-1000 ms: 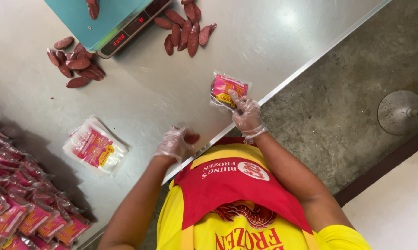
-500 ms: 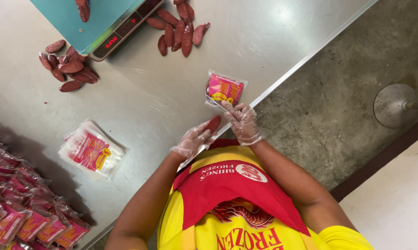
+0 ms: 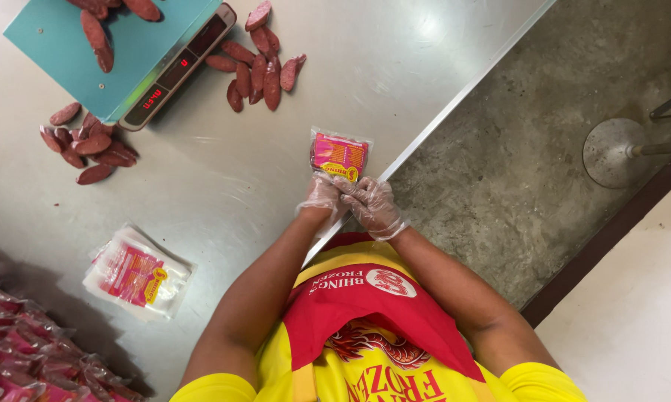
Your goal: The person places small sausage pieces into clear plastic bags on a stainless steel table. They pick up sausages from a pile, insert them into bags, and set the filled bags aside. A digital scale is used to weigh the sausages before packaging.
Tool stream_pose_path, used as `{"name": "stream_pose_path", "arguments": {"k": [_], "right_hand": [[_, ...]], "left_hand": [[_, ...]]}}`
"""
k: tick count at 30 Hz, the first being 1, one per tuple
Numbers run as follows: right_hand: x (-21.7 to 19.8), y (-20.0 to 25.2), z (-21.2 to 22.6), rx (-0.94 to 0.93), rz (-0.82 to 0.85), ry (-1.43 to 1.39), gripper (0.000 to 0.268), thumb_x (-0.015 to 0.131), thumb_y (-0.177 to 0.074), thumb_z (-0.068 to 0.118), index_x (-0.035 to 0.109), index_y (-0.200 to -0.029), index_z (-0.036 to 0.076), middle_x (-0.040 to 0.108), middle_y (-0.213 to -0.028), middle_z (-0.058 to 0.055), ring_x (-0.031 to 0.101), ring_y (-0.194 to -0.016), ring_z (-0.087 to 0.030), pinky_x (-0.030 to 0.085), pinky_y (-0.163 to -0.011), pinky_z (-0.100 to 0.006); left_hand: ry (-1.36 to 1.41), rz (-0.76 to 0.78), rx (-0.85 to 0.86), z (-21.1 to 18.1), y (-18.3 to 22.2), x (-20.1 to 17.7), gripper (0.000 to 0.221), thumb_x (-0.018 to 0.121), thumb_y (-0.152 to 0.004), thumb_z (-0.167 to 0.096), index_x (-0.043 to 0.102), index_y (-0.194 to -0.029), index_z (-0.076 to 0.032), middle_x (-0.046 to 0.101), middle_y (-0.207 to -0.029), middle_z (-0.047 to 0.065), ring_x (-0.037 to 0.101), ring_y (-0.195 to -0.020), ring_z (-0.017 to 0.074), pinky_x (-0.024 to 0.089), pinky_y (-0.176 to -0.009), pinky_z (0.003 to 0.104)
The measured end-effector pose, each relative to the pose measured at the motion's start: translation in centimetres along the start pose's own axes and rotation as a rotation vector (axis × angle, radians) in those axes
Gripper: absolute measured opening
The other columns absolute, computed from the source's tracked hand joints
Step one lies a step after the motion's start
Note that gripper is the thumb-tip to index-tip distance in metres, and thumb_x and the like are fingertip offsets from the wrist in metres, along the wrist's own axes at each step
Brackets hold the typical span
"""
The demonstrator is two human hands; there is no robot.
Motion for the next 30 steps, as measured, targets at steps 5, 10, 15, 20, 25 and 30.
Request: {"name": "stream_pose_path", "arguments": {"k": [5,10,15,20,25,30], "right_hand": [[0.3,-0.4,0.2,0.065,0.007,-0.107,0.040,0.074,-0.093,0.014,0.072,-0.133,0.019,0.063,-0.081,-0.009,0.060,-0.066,-0.020,0.053,-0.063,-0.036],[-0.8,-1.3,3.0,0.041,-0.031,0.051,0.058,0.076,-0.092,0.019,0.055,-0.146,0.020,0.071,-0.091,-0.014,0.068,-0.073,-0.023,0.058,-0.062,-0.037],[0.3,-2.3,4.0,0.143,-0.164,0.122,0.062,0.077,-0.095,0.023,0.044,-0.146,0.013,0.071,-0.102,-0.020,0.073,-0.082,-0.031,0.061,-0.067,-0.044],[1.2,-1.6,2.7,0.160,-0.203,0.217,0.045,0.062,-0.090,0.001,0.055,-0.132,0.011,0.072,-0.105,-0.016,0.071,-0.087,-0.038,0.057,-0.073,-0.049],[1.5,-1.7,3.5,0.077,-0.200,0.301,0.038,0.064,-0.084,-0.002,0.056,-0.118,0.012,0.069,-0.101,-0.015,0.068,-0.086,-0.039,0.054,-0.075,-0.050],[1.4,-1.0,3.2,0.140,-0.119,0.271,0.032,0.064,-0.083,0.000,0.056,-0.112,0.012,0.066,-0.098,-0.012,0.066,-0.080,-0.037,0.053,-0.073,-0.050]], "left_hand": [[0.327,-0.119,-0.108,0.1,-0.3,0.8,0.013,0.056,-0.100,-0.015,0.067,-0.103,-0.008,0.070,-0.094,0.009,0.064,-0.079,0.0209,0.053,-0.064,0.039],[-0.636,-0.004,-0.083,-6.8,5.2,-4.0,0.023,0.069,-0.093,-0.035,0.070,-0.103,-0.014,0.073,-0.095,0.012,0.069,-0.085,0.0282,0.057,-0.080,0.042],[-0.695,-0.433,0.311,-10.1,7.6,-6.3,0.037,0.081,-0.078,-0.027,0.062,-0.102,-0.007,0.066,-0.101,0.016,0.066,-0.095,0.0345,0.054,-0.084,0.045],[-0.693,-0.439,0.417,-7.4,4.9,-5.2,0.018,0.060,-0.096,-0.012,0.063,-0.114,-0.014,0.066,-0.118,0.013,0.066,-0.104,0.0345,0.054,-0.086,0.044],[-0.010,-0.307,0.402,-4.1,3.8,-4.6,0.028,0.050,-0.107,-0.007,0.060,-0.133,-0.009,0.063,-0.129,0.023,0.061,-0.112,0.0384,0.052,-0.097,0.044],[-0.750,-0.479,0.829,-5.6,5.7,-4.8,0.060,0.051,-0.085,0.008,0.054,-0.142,-0.010,0.057,-0.140,0.022,0.060,-0.125,0.0383,0.052,-0.103,0.043]]}}
Point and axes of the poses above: each hand's wrist, its own y-axis away from the middle knuckle, its own x-axis out of the palm, z = x × y, the point moved 2 cm from there along -y, towards the middle knuckle
